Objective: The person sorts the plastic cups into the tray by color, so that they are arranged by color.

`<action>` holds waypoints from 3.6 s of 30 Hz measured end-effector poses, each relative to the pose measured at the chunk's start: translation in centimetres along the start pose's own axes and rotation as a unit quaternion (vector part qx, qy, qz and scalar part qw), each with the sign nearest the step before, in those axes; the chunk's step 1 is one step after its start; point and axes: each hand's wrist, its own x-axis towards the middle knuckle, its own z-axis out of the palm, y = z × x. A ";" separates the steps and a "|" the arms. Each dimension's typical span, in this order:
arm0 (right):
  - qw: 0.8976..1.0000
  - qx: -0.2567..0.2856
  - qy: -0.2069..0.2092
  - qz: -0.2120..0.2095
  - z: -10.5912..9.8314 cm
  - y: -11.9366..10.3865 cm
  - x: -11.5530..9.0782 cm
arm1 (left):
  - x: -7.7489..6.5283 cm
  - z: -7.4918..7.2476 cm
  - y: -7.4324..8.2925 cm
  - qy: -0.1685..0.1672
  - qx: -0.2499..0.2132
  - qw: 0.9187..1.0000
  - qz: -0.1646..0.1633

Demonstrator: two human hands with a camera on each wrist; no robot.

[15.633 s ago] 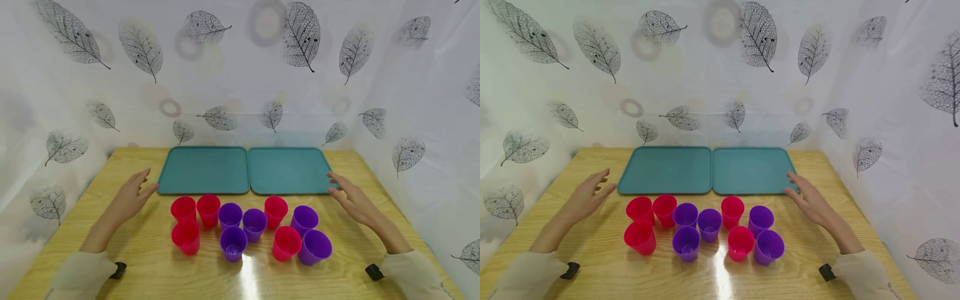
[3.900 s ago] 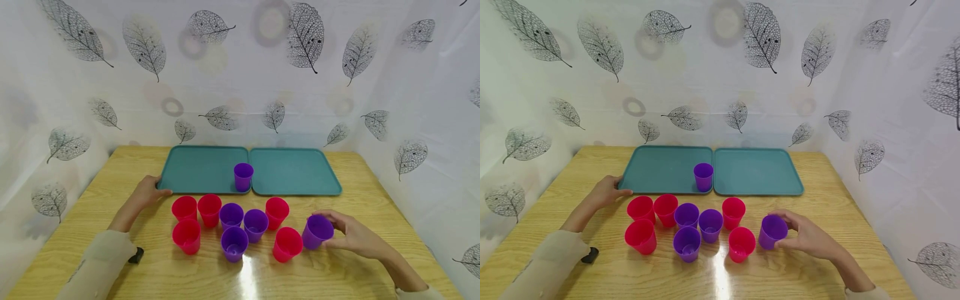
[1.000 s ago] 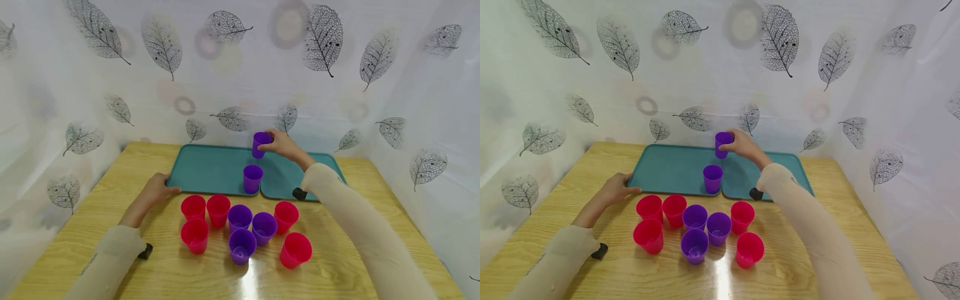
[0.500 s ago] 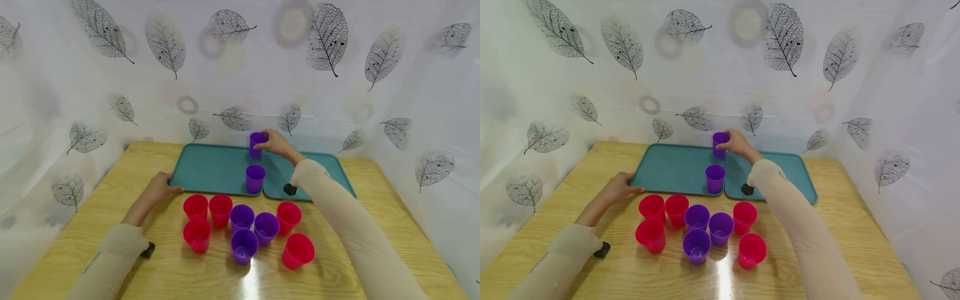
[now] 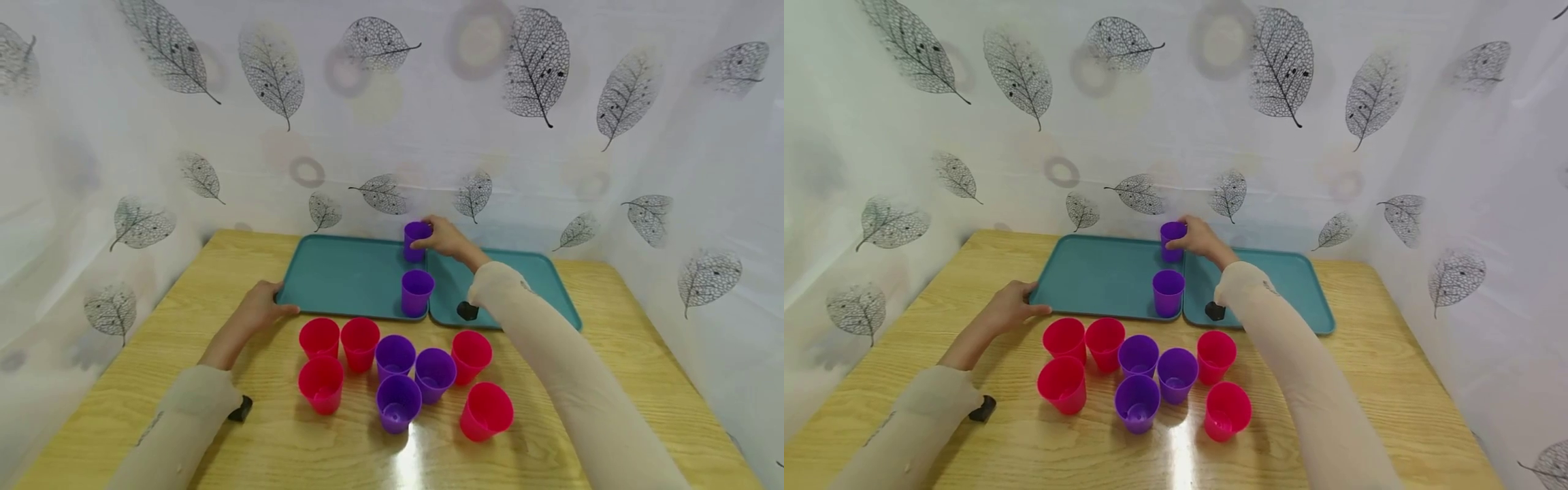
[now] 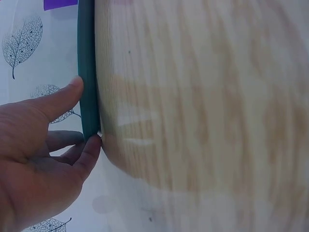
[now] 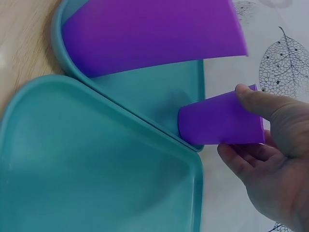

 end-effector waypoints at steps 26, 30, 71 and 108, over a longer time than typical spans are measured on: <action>0.995 0.092 0.009 -0.022 -3.1 0.1 -7.2 | 0.3 0.0 0.2 -0.010 0.002 1.000 -0.010; 0.994 0.108 0.013 -0.024 -3.9 0.5 -8.8 | 0.3 0.0 0.1 -0.008 0.002 1.000 -0.010; 0.973 0.015 -0.076 -0.215 -0.2 -0.7 -22.8 | -0.1 0.0 0.3 -0.009 0.010 1.000 -0.007; 0.958 -0.117 -0.144 -0.219 1.6 -1.5 -23.3 | -0.2 0.2 -0.4 0.008 -0.027 1.000 0.013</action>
